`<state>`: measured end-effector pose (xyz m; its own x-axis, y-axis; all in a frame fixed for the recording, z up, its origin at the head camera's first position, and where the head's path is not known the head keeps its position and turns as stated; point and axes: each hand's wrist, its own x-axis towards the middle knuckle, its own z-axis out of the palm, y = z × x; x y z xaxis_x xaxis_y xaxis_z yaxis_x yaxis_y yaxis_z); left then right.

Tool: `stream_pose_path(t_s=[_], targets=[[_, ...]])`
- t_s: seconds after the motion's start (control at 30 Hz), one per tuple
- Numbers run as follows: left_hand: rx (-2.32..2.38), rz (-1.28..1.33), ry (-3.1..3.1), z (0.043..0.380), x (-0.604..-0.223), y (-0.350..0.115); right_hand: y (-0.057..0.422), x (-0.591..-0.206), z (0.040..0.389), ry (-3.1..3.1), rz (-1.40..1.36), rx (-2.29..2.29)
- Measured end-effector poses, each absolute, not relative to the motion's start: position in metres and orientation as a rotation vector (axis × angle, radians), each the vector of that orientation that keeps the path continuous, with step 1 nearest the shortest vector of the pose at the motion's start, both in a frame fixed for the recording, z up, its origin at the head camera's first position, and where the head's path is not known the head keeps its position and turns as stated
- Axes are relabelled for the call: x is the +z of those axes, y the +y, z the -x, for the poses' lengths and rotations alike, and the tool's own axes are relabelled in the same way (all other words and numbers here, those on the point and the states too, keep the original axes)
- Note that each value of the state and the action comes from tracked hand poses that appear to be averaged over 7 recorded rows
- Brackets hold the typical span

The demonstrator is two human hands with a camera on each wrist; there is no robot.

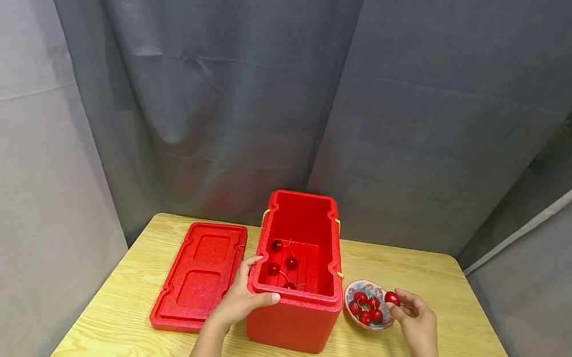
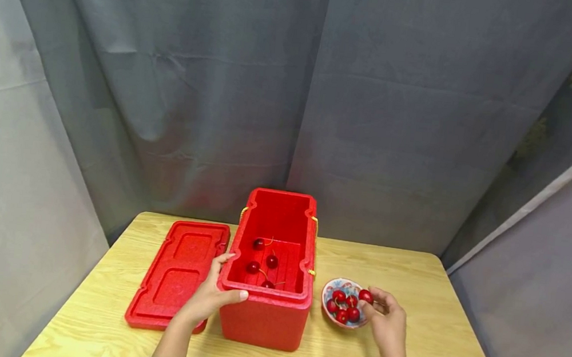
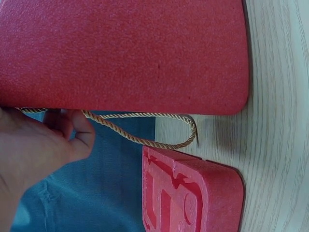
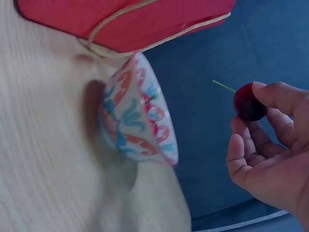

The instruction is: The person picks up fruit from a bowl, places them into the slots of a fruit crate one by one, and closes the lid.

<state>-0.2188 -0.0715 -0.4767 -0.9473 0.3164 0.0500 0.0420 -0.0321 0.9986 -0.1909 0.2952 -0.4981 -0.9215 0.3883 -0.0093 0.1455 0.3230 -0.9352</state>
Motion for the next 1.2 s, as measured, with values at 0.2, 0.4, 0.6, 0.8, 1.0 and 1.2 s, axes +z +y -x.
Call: stream_pose_path(t_s=[0.2,0.4,0.6,0.8,1.0,1.2], targets=[[2.062,-0.372,2.086,0.222,-0.484,-0.072,0.291,-0.48,0.186,-2.347,0.47,1.653],[2.022,-0.366,2.138,0.22,-0.482,-0.072,0.289,-0.459,0.186,-2.344,0.38,1.648],[2.054,-0.37,2.127,0.221,-0.484,-0.071,0.283,-0.433,0.193,-2.295,0.226,1.66],[2.096,-0.384,2.085,0.213,-0.47,-0.07,0.274,-0.413,0.203,-2.298,0.113,1.639],[2.061,-0.379,2.102,0.205,-0.455,-0.07,0.267,-0.395,0.216,-2.312,-0.017,1.642],[2.045,-0.389,2.104,0.205,-0.452,-0.071,0.259,-0.376,0.229,-2.319,-0.121,1.654]])
